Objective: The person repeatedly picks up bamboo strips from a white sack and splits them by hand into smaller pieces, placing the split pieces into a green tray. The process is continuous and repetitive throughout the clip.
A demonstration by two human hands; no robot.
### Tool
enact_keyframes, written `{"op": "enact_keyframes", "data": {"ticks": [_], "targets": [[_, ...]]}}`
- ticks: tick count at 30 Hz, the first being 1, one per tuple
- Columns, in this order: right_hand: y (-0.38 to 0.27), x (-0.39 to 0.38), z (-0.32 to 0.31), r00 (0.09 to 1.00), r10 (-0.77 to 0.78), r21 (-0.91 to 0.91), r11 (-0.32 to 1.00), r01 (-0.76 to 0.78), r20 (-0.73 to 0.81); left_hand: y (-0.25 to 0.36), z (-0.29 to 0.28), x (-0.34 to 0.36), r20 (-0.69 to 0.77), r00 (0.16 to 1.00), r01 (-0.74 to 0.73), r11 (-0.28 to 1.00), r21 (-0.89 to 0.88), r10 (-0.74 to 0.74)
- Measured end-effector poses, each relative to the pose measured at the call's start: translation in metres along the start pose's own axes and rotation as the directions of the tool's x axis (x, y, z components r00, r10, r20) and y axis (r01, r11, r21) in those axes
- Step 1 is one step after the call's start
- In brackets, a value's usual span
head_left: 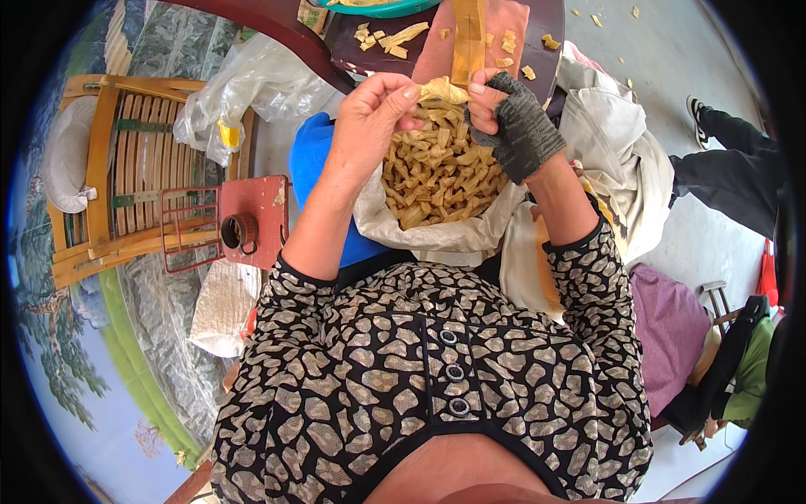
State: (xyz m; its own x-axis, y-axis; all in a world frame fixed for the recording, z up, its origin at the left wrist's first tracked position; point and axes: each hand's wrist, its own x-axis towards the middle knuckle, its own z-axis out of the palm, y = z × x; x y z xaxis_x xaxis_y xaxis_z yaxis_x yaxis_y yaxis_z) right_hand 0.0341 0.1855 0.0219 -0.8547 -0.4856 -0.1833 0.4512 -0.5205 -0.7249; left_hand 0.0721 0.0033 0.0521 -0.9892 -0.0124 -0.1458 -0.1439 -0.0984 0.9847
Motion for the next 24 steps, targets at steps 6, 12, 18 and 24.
{"op": "enact_keyframes", "data": {"ticks": [6, 12, 18, 24], "targets": [[0.008, -0.002, 0.006, 0.997, 0.066, -0.28, 0.957, -0.072, -0.032, -0.011, 0.005, -0.001, 0.047, 0.998, -0.04, 0.995, 0.095, 0.036], [0.017, 0.002, 0.012, 0.996, -0.049, -0.278, 0.958, 0.068, 0.075, -0.013, 0.011, -0.002, 0.058, 0.998, -0.011, 0.999, -0.036, 0.013], [0.012, -0.003, 0.018, 0.995, 0.091, -0.119, 0.989, -0.086, 0.038, -0.019, 0.007, 0.003, 0.102, 0.994, 0.07, 0.937, -0.341, -0.037], [0.009, -0.013, 0.03, 0.991, 0.133, -0.09, 0.987, -0.133, -0.006, -0.008, -0.004, 0.003, 0.014, 1.0, 0.002, 0.963, -0.268, 0.002]]}}
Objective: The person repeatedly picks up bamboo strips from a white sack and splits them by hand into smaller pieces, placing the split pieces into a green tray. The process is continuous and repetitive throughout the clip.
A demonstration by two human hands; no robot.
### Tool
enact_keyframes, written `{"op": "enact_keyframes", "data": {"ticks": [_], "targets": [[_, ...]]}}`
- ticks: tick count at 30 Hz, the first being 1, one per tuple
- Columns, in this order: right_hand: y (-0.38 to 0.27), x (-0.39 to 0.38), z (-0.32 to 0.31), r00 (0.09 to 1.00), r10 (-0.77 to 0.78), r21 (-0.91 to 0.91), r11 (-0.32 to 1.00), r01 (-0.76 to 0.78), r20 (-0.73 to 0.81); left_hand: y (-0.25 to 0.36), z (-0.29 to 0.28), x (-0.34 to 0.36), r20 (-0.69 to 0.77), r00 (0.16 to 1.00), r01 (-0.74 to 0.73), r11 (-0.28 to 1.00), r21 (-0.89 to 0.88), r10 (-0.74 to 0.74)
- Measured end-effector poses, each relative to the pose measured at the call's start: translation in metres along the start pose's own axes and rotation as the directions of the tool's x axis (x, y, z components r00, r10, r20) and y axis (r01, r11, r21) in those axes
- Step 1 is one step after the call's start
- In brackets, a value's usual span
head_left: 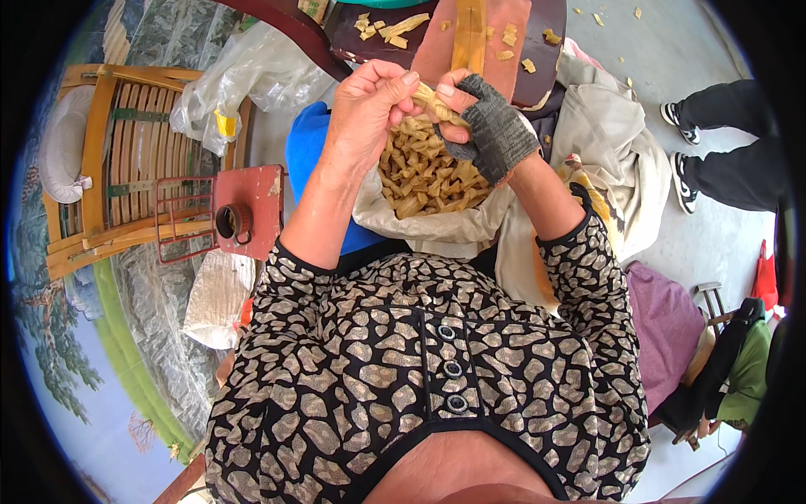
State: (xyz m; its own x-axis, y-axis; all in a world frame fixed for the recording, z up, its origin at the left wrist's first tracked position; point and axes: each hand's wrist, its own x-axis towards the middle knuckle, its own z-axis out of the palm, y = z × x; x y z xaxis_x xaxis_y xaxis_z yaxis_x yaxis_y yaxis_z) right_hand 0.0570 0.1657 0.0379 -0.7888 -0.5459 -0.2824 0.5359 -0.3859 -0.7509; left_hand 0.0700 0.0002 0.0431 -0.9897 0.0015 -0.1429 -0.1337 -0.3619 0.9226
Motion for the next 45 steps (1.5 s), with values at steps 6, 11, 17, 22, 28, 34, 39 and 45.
{"op": "enact_keyframes", "data": {"ticks": [6, 11, 17, 22, 28, 34, 39, 45], "targets": [[-0.007, 0.0, -0.019, 0.999, 0.045, -0.424, 0.905, -0.041, -0.001, -0.005, -0.013, -0.001, -0.086, 0.983, -0.127, 0.944, 0.306, 0.16], [-0.006, 0.001, -0.021, 0.998, -0.01, -0.516, 0.857, -0.02, -0.056, 0.007, -0.001, -0.015, 0.53, 0.706, -0.573, -0.06, 0.817, 0.47], [0.011, 0.001, -0.013, 0.999, 0.017, -0.538, 0.843, 0.004, 0.034, -0.019, 0.002, -0.014, 0.598, 0.724, -0.619, -0.058, 0.783, 0.344], [0.028, 0.025, -0.029, 0.986, 0.006, -0.703, 0.702, 0.114, 0.166, -0.026, -0.015, 0.006, 0.697, 0.616, -0.65, -0.263, 0.713, 0.367], [0.012, 0.009, -0.008, 0.948, -0.224, -0.899, 0.328, 0.291, 0.225, -0.019, -0.039, 0.035, 0.81, 0.465, -0.739, -0.347, 0.577, 0.358], [-0.001, 0.019, -0.021, 0.921, -0.381, -0.948, 0.257, 0.189, 0.08, -0.034, -0.032, 0.053, 0.622, 0.702, -0.615, -0.145, 0.775, 0.347], [-0.029, 0.041, -0.061, 0.87, -0.492, -0.999, 0.047, 0.02, -0.006, -0.024, -0.002, 0.062, 0.306, 0.937, 0.131, 0.982, 0.134, -0.167], [-0.034, 0.054, -0.068, 0.848, -0.519, -0.987, 0.16, -0.023, -0.104, -0.023, 0.004, 0.083, 0.207, 0.978, -0.128, 0.86, 0.495, 0.027]]}}
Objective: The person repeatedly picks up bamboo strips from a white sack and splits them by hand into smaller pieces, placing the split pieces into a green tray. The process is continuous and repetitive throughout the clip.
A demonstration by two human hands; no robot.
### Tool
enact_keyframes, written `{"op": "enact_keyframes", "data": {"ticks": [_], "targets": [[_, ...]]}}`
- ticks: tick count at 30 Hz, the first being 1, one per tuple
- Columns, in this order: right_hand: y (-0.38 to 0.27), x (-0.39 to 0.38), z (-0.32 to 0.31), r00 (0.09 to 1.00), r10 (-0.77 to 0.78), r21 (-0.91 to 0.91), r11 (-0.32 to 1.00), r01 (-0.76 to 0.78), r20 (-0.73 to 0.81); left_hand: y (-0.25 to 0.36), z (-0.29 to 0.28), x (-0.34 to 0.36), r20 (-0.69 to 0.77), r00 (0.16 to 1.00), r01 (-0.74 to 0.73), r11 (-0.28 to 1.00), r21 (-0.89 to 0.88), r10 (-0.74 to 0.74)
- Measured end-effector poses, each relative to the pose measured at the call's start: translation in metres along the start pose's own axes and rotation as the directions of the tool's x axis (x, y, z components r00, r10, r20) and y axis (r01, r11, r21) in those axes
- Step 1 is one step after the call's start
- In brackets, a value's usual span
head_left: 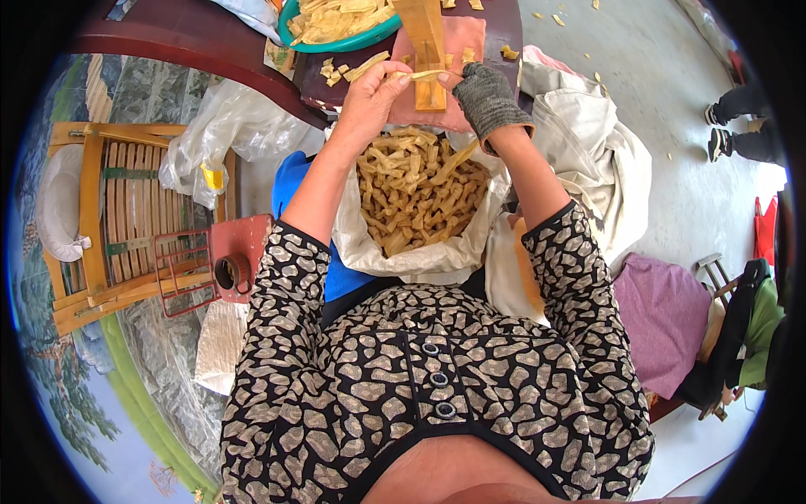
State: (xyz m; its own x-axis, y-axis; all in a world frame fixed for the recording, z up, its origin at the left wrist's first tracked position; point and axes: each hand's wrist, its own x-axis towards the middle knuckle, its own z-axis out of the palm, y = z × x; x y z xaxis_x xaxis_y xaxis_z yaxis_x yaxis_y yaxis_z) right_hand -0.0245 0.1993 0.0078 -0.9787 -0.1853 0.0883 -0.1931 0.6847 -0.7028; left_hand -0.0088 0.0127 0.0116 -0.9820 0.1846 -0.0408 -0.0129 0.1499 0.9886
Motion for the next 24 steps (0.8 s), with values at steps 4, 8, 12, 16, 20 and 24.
{"op": "enact_keyframes", "data": {"ticks": [4, 8, 12, 16, 20, 24], "targets": [[0.008, 0.005, 0.008, 0.976, -0.124, 0.07, 0.988, 0.138, -0.177, -0.009, -0.003, 0.018, -0.023, 1.0, -0.014, 1.0, 0.005, 0.014], [0.01, 0.015, 0.011, 0.97, -0.187, -0.147, 0.975, 0.164, -0.158, -0.009, -0.004, 0.027, -0.042, 0.995, 0.083, 0.994, -0.07, -0.086], [0.012, 0.02, 0.025, 0.981, -0.179, -0.406, 0.903, 0.137, -0.069, -0.027, -0.008, 0.039, -0.095, 0.995, 0.031, 0.968, 0.247, -0.008], [0.05, 0.022, 0.044, 0.956, -0.28, -0.724, 0.641, 0.254, 0.088, -0.032, 0.003, 0.033, -0.102, 0.993, 0.028, 0.752, 0.658, 0.052], [0.052, 0.022, 0.04, 0.971, -0.197, -0.8, 0.556, 0.225, 0.136, -0.023, -0.004, -0.01, -0.051, 0.998, 0.021, 0.65, 0.759, 0.027], [0.094, 0.037, 0.061, 0.916, -0.31, -0.747, 0.539, 0.39, 0.255, -0.028, 0.011, -0.06, 0.255, 0.949, -0.314, 0.518, 0.795, 0.185]]}}
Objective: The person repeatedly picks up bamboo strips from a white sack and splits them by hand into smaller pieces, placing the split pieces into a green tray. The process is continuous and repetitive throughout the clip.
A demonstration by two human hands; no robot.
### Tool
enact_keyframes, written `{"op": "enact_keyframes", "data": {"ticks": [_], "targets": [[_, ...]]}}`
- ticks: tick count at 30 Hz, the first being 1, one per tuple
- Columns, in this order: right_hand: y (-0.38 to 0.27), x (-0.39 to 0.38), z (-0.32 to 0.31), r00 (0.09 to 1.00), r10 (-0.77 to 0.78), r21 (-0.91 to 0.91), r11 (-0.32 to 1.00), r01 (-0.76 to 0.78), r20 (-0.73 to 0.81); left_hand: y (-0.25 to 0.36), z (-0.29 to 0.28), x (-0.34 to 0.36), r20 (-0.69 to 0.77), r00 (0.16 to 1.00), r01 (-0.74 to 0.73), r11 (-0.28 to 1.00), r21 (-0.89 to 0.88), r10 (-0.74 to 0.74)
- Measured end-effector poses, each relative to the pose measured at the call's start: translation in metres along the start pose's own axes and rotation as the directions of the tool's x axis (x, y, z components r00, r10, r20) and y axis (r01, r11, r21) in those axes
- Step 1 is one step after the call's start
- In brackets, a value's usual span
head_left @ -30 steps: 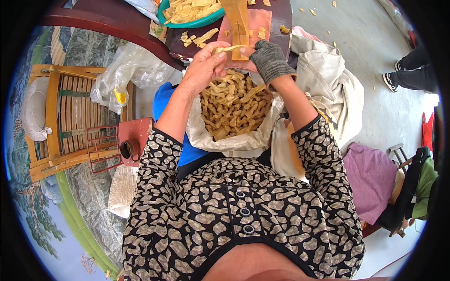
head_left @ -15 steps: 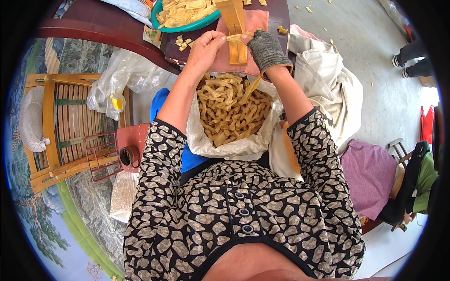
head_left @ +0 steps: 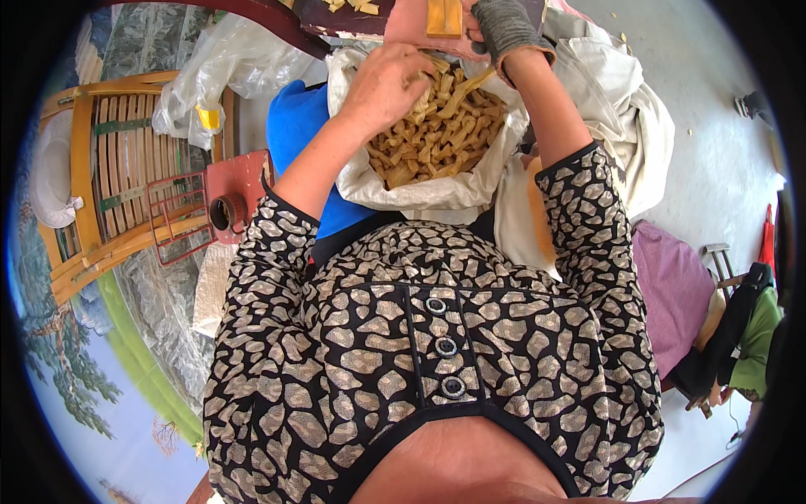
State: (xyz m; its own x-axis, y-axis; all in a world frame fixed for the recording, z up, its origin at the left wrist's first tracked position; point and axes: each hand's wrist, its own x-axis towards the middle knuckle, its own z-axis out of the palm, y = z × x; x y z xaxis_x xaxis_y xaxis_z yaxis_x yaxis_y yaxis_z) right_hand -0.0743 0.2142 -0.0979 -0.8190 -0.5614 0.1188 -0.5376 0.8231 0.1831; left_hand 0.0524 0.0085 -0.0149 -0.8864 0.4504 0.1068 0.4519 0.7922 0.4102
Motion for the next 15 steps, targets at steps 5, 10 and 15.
{"op": "enact_keyframes", "data": {"ticks": [5, 10, 15], "targets": [[-0.025, -0.037, -0.134, 0.81, 0.073, 0.479, -0.836, -0.269, 0.582, -0.005, 0.043, -0.038, 0.09, 0.991, 0.094, 0.992, 0.084, -0.102], [0.012, -0.05, -0.109, 0.934, 0.168, 0.316, -0.947, 0.064, 0.316, 0.003, 0.043, -0.042, 0.601, 0.752, 0.114, 0.951, 0.286, -0.271], [0.014, -0.063, -0.133, 0.945, 0.25, 0.231, -0.952, 0.2, 0.21, 0.015, 0.027, -0.05, 0.578, 0.78, 0.218, 0.97, 0.107, -0.239]]}}
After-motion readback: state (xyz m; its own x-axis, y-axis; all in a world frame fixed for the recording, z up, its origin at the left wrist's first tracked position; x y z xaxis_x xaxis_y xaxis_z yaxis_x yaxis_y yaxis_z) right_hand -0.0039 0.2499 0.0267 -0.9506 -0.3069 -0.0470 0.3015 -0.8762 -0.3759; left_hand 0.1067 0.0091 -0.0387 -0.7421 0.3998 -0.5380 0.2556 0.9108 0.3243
